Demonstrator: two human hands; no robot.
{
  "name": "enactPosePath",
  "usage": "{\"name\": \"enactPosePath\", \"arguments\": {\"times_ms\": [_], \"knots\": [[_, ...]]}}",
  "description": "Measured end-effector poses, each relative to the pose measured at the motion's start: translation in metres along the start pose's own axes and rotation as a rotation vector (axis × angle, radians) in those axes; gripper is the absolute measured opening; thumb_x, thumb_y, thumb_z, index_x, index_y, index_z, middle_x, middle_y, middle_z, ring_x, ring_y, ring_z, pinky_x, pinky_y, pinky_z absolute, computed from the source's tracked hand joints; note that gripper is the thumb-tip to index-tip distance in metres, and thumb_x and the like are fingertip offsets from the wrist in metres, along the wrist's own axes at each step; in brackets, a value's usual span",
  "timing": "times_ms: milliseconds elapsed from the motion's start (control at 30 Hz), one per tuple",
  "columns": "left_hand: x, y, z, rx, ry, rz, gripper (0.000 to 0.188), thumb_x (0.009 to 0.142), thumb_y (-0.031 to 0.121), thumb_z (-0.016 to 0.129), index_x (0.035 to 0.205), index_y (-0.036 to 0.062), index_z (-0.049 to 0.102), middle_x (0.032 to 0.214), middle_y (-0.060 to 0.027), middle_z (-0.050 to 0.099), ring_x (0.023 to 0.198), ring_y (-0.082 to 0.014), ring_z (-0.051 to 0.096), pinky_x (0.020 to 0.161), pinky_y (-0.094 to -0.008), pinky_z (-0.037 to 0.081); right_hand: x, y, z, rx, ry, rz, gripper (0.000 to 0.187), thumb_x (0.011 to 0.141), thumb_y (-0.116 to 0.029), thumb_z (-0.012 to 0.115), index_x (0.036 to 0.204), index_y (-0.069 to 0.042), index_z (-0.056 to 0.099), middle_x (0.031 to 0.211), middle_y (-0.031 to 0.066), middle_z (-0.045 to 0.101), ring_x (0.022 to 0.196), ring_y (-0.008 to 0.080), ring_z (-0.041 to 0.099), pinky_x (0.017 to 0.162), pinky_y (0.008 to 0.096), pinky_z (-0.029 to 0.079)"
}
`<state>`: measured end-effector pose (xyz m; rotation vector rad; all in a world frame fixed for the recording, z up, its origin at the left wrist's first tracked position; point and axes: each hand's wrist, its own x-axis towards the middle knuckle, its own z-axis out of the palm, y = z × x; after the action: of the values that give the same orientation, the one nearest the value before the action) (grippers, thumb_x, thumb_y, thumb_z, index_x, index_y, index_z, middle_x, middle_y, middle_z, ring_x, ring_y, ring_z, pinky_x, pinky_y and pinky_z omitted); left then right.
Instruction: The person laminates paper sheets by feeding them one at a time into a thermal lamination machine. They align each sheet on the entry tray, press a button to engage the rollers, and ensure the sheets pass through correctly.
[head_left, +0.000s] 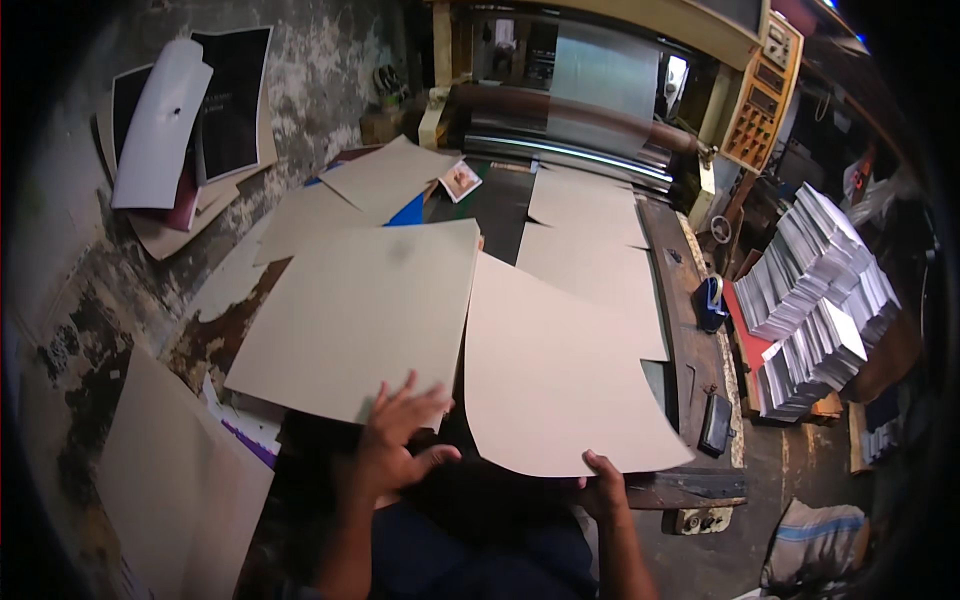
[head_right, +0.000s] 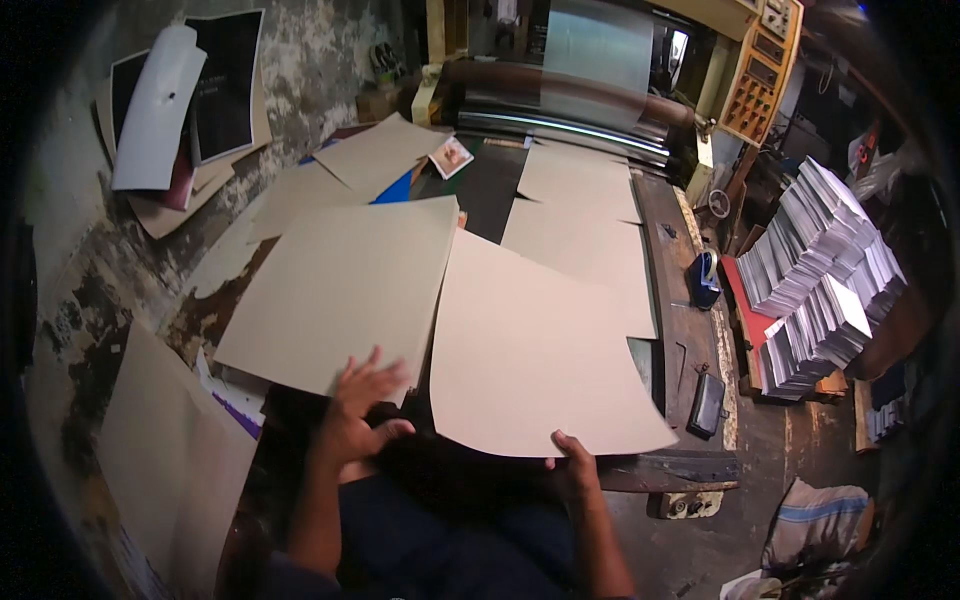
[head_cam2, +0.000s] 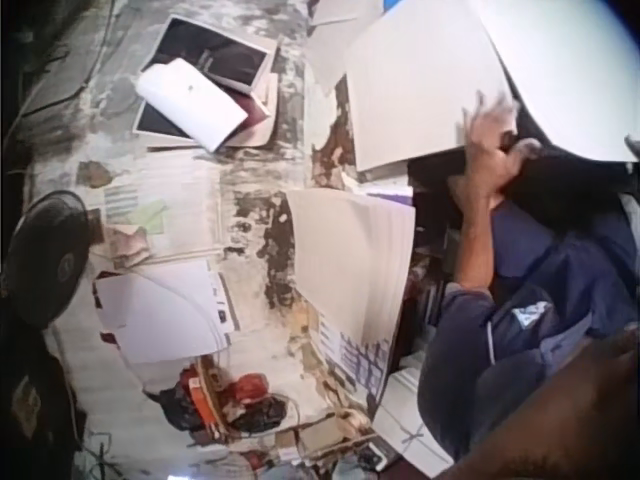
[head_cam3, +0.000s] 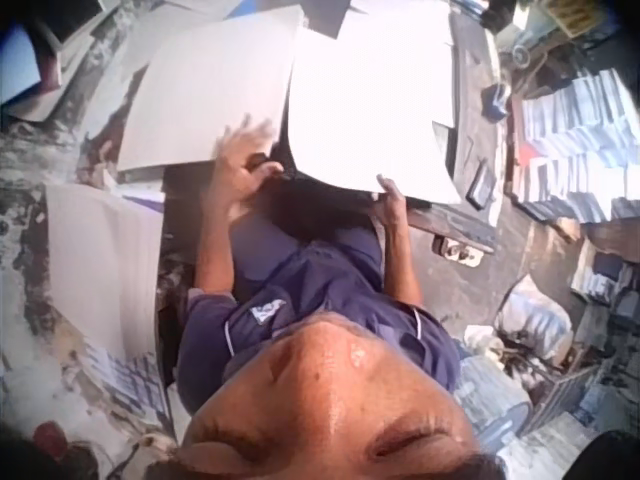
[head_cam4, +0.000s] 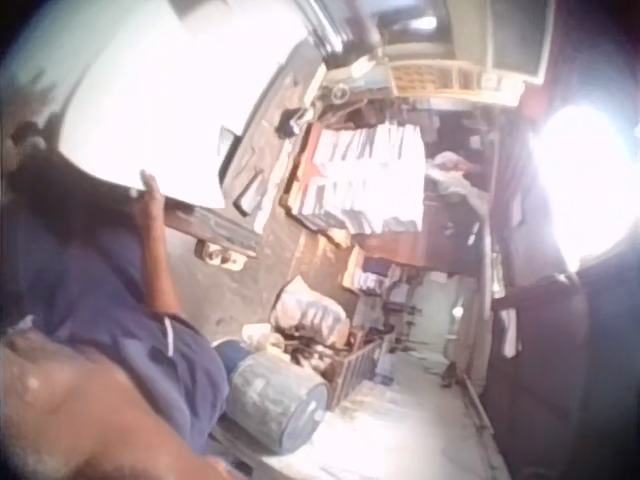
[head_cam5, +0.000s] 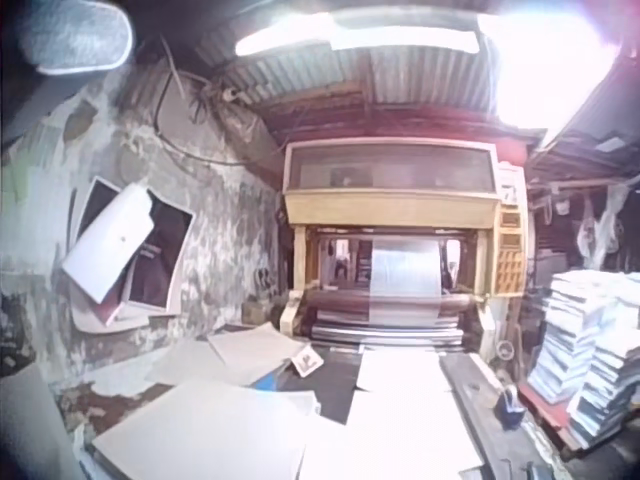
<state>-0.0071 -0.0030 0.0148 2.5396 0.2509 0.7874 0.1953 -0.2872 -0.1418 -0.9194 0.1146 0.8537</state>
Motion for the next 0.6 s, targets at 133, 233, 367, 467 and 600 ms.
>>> {"name": "enactPosePath", "arguments": {"times_ms": [133, 233, 367, 467, 600], "knots": [[0.001, -0.031, -0.001, -0.022, -0.024, -0.103, 0.059, 0.07, 0.051, 0.079, 0.113, 0.0115, 0.07, 0.125, -0.0072, 0.066, 0.129, -0.0333, 0.053, 0.107, -0.0542, 0.037, -0.031, 0.029, 0.0, -0.06, 0.069, 0.069, 0.025, 0.093, -0.022, 0.06, 0.102, 0.0, 0.058, 0.092, 0.0094, 0.06, 0.073, 0.0215, 0.057, 0.067, 0.0342, 0.047], [-0.005, -0.044, -0.001, -0.09, 0.003, -0.182, 0.058, 0.066, 0.044, 0.085, 0.111, 0.0097, 0.07, 0.116, -0.0073, 0.07, 0.122, -0.0322, 0.059, 0.106, -0.051, 0.04, -0.051, 0.052, -0.003, -0.038, 0.039, 0.125, 0.028, 0.095, -0.025, 0.057, 0.106, 0.001, 0.056, 0.092, 0.0115, 0.059, 0.077, 0.0236, 0.059, 0.073, 0.0364, 0.048], [-0.002, -0.05, 0.001, -0.187, -0.02, -0.251, 0.054, 0.064, 0.036, 0.088, 0.106, 0.0069, 0.072, 0.114, -0.0092, 0.071, 0.122, -0.0315, 0.059, 0.106, -0.0505, 0.039, -0.06, 0.067, -0.011, -0.114, 0.046, 0.156, 0.035, 0.098, -0.029, 0.053, 0.112, 0.003, 0.054, 0.096, 0.0162, 0.063, 0.083, 0.0259, 0.062, 0.076, 0.0371, 0.049], [-0.002, -0.05, 0.002, -0.311, -0.065, -0.341, 0.051, 0.071, 0.038, 0.084, 0.108, 0.0051, 0.071, 0.116, -0.0114, 0.07, 0.126, -0.0297, 0.057, 0.111, -0.0487, 0.032, -0.048, 0.066, -0.011, -0.084, 0.071, 0.145, 0.04, 0.099, -0.033, 0.053, 0.115, 0.003, 0.054, 0.097, 0.0188, 0.064, 0.082, 0.0256, 0.063, 0.075, 0.0381, 0.05], [-0.007, -0.053, 0.0, -0.388, -0.101, -0.401, 0.048, 0.08, 0.038, 0.079, 0.112, 0.0031, 0.07, 0.117, -0.0128, 0.07, 0.13, -0.0286, 0.053, 0.116, -0.0473, 0.024, -0.007, 0.054, -0.011, 0.065, 0.02, 0.124, 0.046, 0.098, -0.043, 0.052, 0.116, 0.0, 0.05, 0.086, 0.0195, 0.065, 0.072, 0.0248, 0.062, 0.079, 0.0432, 0.052]]}}
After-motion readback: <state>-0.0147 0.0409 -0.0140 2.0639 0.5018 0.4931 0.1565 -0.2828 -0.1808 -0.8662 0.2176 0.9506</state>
